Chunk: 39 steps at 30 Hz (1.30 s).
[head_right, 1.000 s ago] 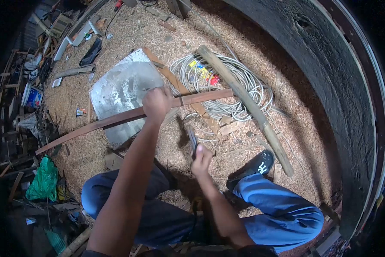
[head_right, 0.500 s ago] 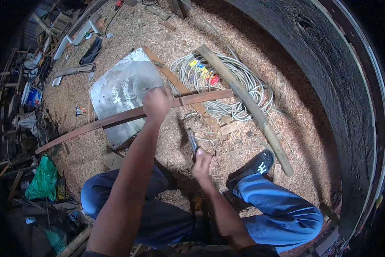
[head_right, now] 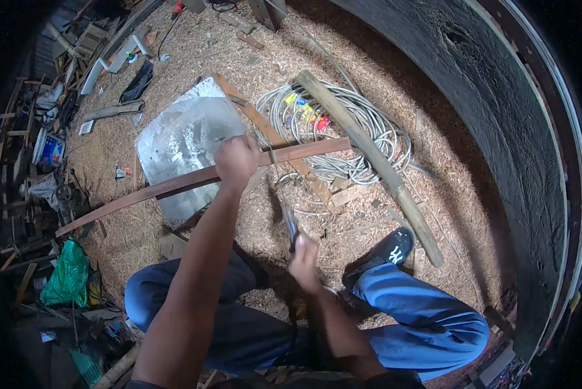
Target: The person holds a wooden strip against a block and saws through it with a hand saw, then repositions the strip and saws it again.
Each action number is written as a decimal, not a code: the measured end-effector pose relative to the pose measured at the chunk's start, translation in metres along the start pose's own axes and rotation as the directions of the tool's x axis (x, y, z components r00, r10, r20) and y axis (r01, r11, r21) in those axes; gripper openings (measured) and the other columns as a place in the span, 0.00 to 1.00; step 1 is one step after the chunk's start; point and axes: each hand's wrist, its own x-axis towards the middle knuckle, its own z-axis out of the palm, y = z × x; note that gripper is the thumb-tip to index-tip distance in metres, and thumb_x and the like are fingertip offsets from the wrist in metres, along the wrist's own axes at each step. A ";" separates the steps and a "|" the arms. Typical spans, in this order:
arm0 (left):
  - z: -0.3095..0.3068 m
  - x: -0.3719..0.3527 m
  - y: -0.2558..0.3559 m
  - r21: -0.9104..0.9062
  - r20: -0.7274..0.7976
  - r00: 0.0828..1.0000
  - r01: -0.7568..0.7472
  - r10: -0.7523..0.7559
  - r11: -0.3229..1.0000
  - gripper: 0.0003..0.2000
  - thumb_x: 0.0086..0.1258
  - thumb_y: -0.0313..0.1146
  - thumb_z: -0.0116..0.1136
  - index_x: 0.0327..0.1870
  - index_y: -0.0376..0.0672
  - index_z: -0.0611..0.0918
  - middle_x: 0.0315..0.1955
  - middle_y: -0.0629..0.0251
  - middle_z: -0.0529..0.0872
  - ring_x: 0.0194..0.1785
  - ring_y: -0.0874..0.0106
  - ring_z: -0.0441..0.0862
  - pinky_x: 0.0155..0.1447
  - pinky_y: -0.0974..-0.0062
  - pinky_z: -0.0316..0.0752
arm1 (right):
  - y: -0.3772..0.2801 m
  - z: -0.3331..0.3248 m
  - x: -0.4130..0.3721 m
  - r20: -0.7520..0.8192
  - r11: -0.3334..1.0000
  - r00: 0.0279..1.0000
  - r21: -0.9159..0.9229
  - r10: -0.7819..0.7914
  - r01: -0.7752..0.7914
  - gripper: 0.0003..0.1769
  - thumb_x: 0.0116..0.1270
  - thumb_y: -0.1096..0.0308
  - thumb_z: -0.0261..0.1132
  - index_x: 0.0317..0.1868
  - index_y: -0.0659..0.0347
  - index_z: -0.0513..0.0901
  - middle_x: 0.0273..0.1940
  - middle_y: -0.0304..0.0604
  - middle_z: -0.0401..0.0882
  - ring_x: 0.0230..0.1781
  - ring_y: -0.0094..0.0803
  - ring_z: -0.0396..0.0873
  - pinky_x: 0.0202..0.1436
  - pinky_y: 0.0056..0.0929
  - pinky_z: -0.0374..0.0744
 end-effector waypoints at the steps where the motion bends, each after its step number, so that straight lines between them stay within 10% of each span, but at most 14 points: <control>1: 0.000 0.001 0.000 -0.004 -0.004 1.000 0.002 -0.002 1.000 0.19 0.71 0.40 0.54 0.23 0.39 0.87 0.26 0.49 0.89 0.31 0.51 0.88 0.42 0.55 0.83 | -0.001 -0.010 -0.022 0.020 1.000 1.000 0.030 0.003 -0.004 0.26 0.86 0.59 0.44 0.29 0.63 0.76 0.24 0.39 0.73 0.24 0.28 0.69 0.31 0.31 0.69; 10: 0.006 -0.002 -0.004 0.009 0.049 0.999 0.020 -0.020 1.000 0.19 0.73 0.41 0.53 0.29 0.38 0.90 0.28 0.43 0.88 0.33 0.46 0.88 0.45 0.51 0.83 | -0.014 0.007 0.034 0.057 0.995 0.995 0.059 0.079 -0.082 0.23 0.85 0.62 0.46 0.30 0.65 0.75 0.26 0.43 0.75 0.28 0.30 0.71 0.34 0.31 0.70; 15: 0.005 0.000 -0.001 -0.035 -0.044 0.999 -0.003 0.001 0.999 0.17 0.69 0.37 0.55 0.23 0.38 0.88 0.26 0.47 0.88 0.31 0.50 0.88 0.43 0.54 0.83 | 0.009 -0.005 -0.031 -0.174 0.996 0.983 0.052 -0.062 0.072 0.29 0.86 0.56 0.41 0.28 0.63 0.76 0.23 0.38 0.72 0.25 0.27 0.71 0.32 0.29 0.70; 22: 0.004 0.000 -0.003 -0.021 -0.043 0.999 -0.030 0.029 0.999 0.17 0.69 0.36 0.55 0.22 0.38 0.87 0.26 0.48 0.88 0.31 0.50 0.88 0.42 0.54 0.83 | -0.018 0.014 0.037 0.046 0.972 0.984 0.151 0.174 -0.179 0.32 0.84 0.53 0.46 0.23 0.63 0.76 0.20 0.38 0.74 0.21 0.27 0.70 0.28 0.30 0.67; 39: 0.002 0.002 -0.002 -0.005 0.038 0.999 -0.017 0.017 1.000 0.18 0.72 0.39 0.54 0.29 0.37 0.90 0.28 0.44 0.89 0.32 0.48 0.88 0.44 0.52 0.83 | -0.005 0.008 0.052 0.057 0.986 0.992 0.116 0.115 -0.121 0.31 0.83 0.53 0.49 0.21 0.62 0.75 0.17 0.32 0.67 0.18 0.22 0.64 0.24 0.28 0.62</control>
